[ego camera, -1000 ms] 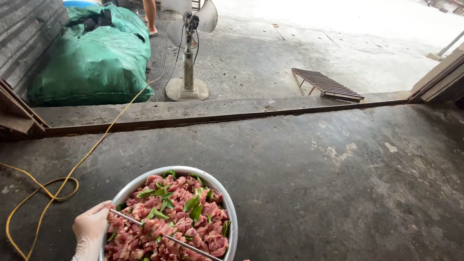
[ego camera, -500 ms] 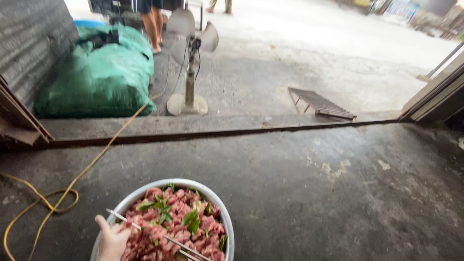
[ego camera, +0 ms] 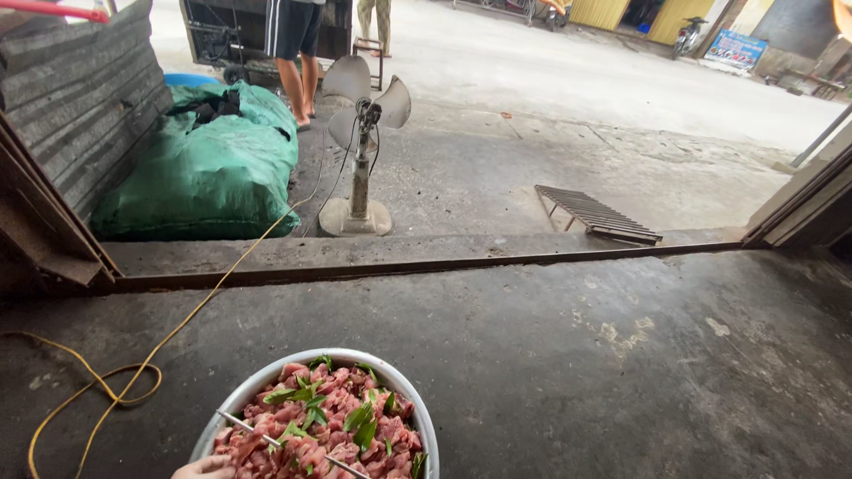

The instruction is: The person sits on the floor and threads pieces of raw meat and green leaves onto metal skewers from a large metal bowl. They repeatedly pick up meat and leaves, slide them onto the skewers, and continue until the skewers are filled.

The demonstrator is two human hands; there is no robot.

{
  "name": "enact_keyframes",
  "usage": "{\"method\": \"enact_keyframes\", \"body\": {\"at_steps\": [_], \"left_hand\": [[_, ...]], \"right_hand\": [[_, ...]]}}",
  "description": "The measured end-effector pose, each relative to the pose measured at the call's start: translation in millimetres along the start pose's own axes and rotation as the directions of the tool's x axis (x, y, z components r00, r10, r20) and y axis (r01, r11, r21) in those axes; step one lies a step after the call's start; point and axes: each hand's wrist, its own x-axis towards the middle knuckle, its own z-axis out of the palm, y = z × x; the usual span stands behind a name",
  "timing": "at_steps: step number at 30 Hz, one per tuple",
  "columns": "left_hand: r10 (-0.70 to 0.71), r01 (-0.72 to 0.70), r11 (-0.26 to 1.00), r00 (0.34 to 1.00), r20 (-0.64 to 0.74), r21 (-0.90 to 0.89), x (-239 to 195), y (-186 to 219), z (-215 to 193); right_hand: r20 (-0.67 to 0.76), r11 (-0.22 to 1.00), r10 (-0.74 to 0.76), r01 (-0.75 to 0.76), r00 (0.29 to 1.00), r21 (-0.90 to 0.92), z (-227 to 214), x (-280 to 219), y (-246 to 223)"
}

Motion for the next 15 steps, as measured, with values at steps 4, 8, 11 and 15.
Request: {"method": "enact_keyframes", "body": {"at_steps": [4,8,11,15], "left_hand": [[0.113,-0.117,0.974,0.993,-0.036,-0.194,18.5,18.4,1.4],[0.325,-0.3,0.885,0.946,0.011,-0.356,18.0,17.2,-5.4],[0.358,-0.342,0.868,0.934,-0.024,-0.36,25.2,5.9,-17.1],[0.386,-0.398,0.874,0.917,-0.102,-0.277,47.8,7.4,-18.4]], "right_hand": [[-0.007,0.999,-0.034,0.034,0.999,0.011,-0.3,3.9,7.9],[0.038,1.0,-0.003,0.003,0.999,0.004,7.5,-2.9,28.0],[0.116,0.998,0.062,-0.06,0.991,-0.018,26.7,-22.8,53.2],[0.17,0.994,0.105,-0.098,0.98,-0.051,27.0,-37.5,76.3]]}}
